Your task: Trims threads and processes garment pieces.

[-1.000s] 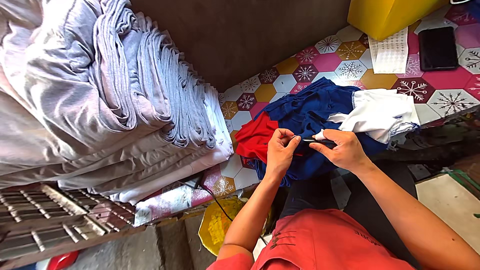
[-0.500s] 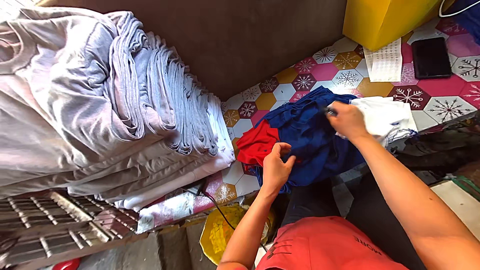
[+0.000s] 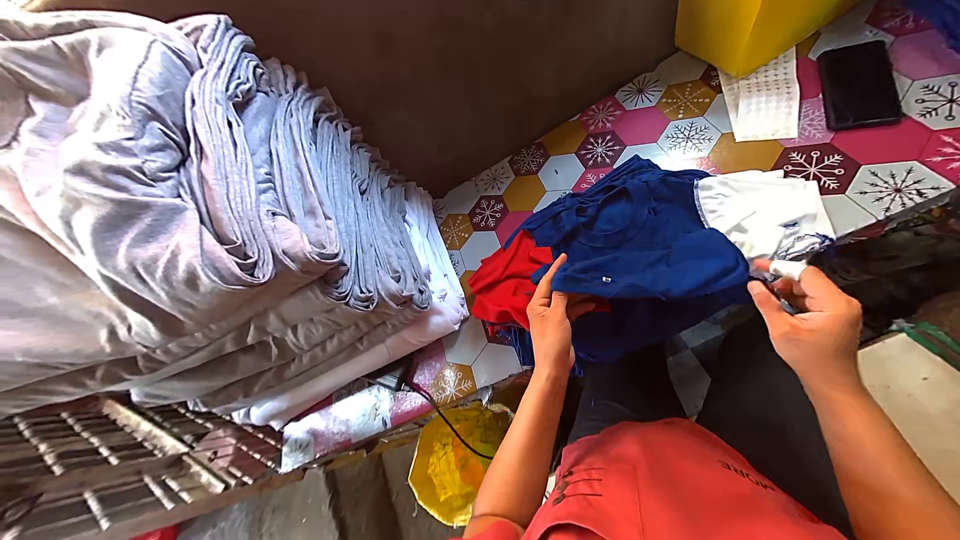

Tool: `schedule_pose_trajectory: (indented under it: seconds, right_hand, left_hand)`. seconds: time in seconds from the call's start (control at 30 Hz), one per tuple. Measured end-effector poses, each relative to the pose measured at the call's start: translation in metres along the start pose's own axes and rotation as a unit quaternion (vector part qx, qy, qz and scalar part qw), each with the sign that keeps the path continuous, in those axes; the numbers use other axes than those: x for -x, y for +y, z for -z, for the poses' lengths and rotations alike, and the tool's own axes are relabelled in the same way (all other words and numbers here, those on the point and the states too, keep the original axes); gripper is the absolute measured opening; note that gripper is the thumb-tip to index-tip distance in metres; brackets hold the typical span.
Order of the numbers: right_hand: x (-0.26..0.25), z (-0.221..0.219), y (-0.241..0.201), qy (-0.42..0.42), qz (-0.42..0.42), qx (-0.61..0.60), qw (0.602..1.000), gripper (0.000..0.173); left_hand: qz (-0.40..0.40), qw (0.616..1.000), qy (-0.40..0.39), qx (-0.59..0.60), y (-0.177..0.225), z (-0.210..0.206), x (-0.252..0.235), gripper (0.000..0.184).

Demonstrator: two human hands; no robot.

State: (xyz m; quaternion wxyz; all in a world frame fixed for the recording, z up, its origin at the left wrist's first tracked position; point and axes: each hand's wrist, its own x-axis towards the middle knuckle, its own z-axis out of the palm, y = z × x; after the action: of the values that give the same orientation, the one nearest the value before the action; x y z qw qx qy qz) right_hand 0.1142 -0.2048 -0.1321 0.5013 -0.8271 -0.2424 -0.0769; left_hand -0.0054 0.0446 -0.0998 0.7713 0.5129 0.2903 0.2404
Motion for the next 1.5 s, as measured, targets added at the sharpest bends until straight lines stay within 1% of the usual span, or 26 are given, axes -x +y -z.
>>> schedule_pose_trajectory:
  seconds: [0.07,0.13,0.17,0.23,0.3,0.33,0.47,0.6,0.7,0.77,0.83,0.9,0.93,1.0,1.07,1.2,1.23,1.27,1.3,1.37,1.43,1.5]
  right_hand:
    - [-0.005,-0.024,-0.031,-0.005,0.033,-0.089,0.996,0.025]
    - [-0.009,-0.053,-0.053,-0.039,0.079,-0.124,0.988,0.018]
    - [-0.011,-0.066,-0.060,-0.051,0.093,-0.131,0.986,0.017]
    - [-0.013,-0.086,-0.072,-0.066,0.095,-0.114,0.987,0.019]
    - [-0.014,-0.097,-0.078,-0.082,0.075,-0.086,0.990,0.027]
    - [-0.014,-0.100,-0.078,-0.087,0.068,-0.080,0.991,0.028]
    - [-0.014,-0.101,-0.079,-0.109,0.036,-0.089,0.989,0.018]
    - [-0.021,-0.088,-0.083,-0.171,-0.081,-0.137,0.972,0.015]
    - [-0.022,-0.087,-0.081,-0.201,-0.079,-0.141,0.966,0.014]
    - [-0.023,-0.086,-0.082,-0.207,-0.091,-0.136,0.964,0.012]
    - [-0.025,-0.083,-0.085,-0.223,-0.129,-0.150,0.954,0.012]
    - [-0.024,-0.080,-0.088,-0.239,-0.152,-0.169,0.944,0.011]
    - [-0.022,-0.080,-0.090,-0.236,-0.156,-0.178,0.942,0.010]
    - [-0.017,-0.078,-0.096,-0.227,-0.150,-0.190,0.943,0.010]
    - [-0.010,-0.076,-0.102,-0.223,-0.124,-0.172,0.951,0.011]
    - [0.005,-0.082,-0.109,-0.194,0.015,-0.090,0.977,0.016]
    - [0.007,-0.084,-0.109,-0.190,0.032,-0.089,0.977,0.016]
    - [0.007,-0.083,-0.108,-0.197,0.031,-0.106,0.974,0.018]
    - [0.006,-0.081,-0.106,-0.209,0.012,-0.144,0.967,0.021]
    - [0.002,-0.074,-0.100,-0.235,-0.053,-0.240,0.940,0.027]
    - [-0.004,-0.068,-0.092,-0.266,-0.122,-0.320,0.901,0.026]
    - [-0.008,-0.065,-0.086,-0.298,-0.192,-0.371,0.858,0.031]
  left_hand:
    - [0.015,0.996,0.012,0.081,0.002,-0.003,0.008,0.039]
    - [0.005,0.995,-0.009,0.104,0.000,-0.002,0.012,0.044]
    - [-0.002,0.995,-0.018,0.101,0.000,-0.002,0.012,0.042]
    - [-0.008,0.996,0.005,0.086,0.000,-0.005,0.014,0.033]
    - [-0.006,0.998,0.029,0.063,0.001,-0.010,0.017,0.035]
    - [-0.006,0.998,0.036,0.056,0.001,-0.012,0.018,0.035]
    - [-0.029,0.998,0.038,0.038,-0.003,-0.015,0.020,0.037]
    - [-0.070,0.997,0.032,0.031,-0.007,-0.013,0.017,0.035]
    - [-0.105,0.994,0.008,-0.007,-0.012,-0.010,0.016,0.019]
    - [-0.112,0.993,-0.004,-0.036,-0.013,-0.009,0.017,0.020]
    - [-0.111,0.993,-0.011,-0.035,-0.014,-0.007,0.017,0.021]
    - [-0.116,0.992,-0.029,-0.032,-0.015,-0.005,0.018,0.016]
    - [-0.120,0.991,-0.038,-0.038,-0.016,-0.005,0.018,0.017]
    - [-0.138,0.988,-0.039,-0.065,-0.017,-0.005,0.018,0.023]
    - [-0.165,0.981,-0.037,-0.097,-0.020,-0.003,0.016,0.024]
    - [-0.260,0.950,-0.024,-0.171,-0.034,0.002,0.011,0.022]
    - [-0.280,0.942,-0.017,-0.187,-0.036,0.003,0.009,0.019]
    - [-0.288,0.939,-0.013,-0.190,-0.037,0.004,0.008,0.016]
    - [-0.285,0.940,-0.010,-0.187,-0.036,0.005,0.007,0.013]
    - [-0.270,0.944,-0.003,-0.189,-0.033,0.006,0.007,0.010]
    - [-0.268,0.943,0.005,-0.196,-0.029,0.007,0.008,0.006]
    - [-0.271,0.944,0.005,-0.189,-0.027,0.006,0.009,0.005]
